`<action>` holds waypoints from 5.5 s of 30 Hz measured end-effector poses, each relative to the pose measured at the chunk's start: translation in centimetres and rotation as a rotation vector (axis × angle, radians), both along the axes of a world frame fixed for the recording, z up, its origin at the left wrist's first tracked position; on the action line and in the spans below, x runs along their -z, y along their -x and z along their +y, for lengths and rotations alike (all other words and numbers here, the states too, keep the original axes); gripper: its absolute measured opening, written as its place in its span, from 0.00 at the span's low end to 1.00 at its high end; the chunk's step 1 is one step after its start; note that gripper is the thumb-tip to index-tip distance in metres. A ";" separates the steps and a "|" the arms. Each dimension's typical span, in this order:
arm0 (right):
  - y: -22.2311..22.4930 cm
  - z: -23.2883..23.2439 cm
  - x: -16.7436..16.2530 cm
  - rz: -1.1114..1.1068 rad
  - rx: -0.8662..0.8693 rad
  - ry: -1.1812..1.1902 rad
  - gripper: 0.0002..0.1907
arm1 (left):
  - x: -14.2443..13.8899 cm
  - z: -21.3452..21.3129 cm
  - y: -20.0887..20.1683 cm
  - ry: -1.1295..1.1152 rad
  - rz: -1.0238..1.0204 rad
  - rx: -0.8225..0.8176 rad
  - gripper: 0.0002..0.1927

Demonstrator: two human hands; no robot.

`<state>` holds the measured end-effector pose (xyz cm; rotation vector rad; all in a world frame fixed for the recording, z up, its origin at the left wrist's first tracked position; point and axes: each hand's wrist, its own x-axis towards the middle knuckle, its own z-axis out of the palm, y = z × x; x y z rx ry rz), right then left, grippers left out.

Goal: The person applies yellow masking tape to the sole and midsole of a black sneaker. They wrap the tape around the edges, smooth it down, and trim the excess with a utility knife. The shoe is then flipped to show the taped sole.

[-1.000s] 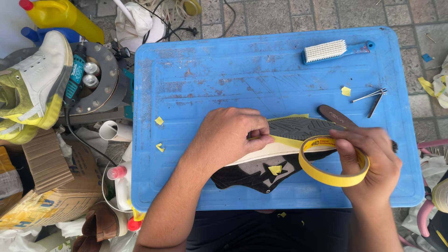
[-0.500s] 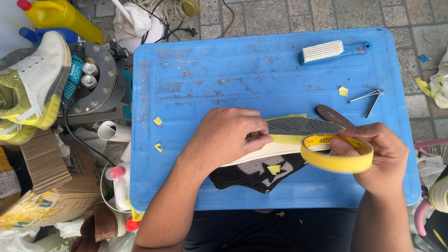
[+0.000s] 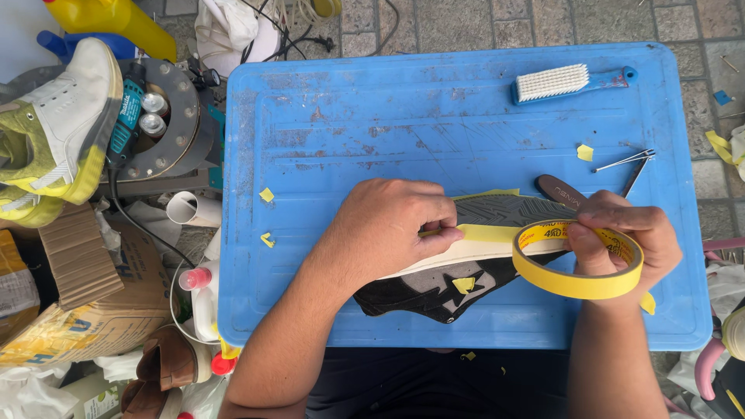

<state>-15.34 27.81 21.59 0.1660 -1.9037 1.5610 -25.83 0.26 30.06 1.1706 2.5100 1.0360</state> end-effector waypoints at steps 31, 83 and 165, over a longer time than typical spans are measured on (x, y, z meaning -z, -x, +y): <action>0.4 1.3 3.9 0.157 0.023 0.027 0.18 | -0.1 1.7 -0.7 0.031 -0.042 -0.091 0.08; 0.7 1.6 3.9 0.245 0.107 -0.050 0.13 | 0.0 2.7 -0.8 0.041 -0.125 -0.102 0.04; 0.1 4.1 3.6 0.256 0.151 -0.093 0.14 | 0.0 7.7 -0.2 -0.059 -0.141 0.103 0.05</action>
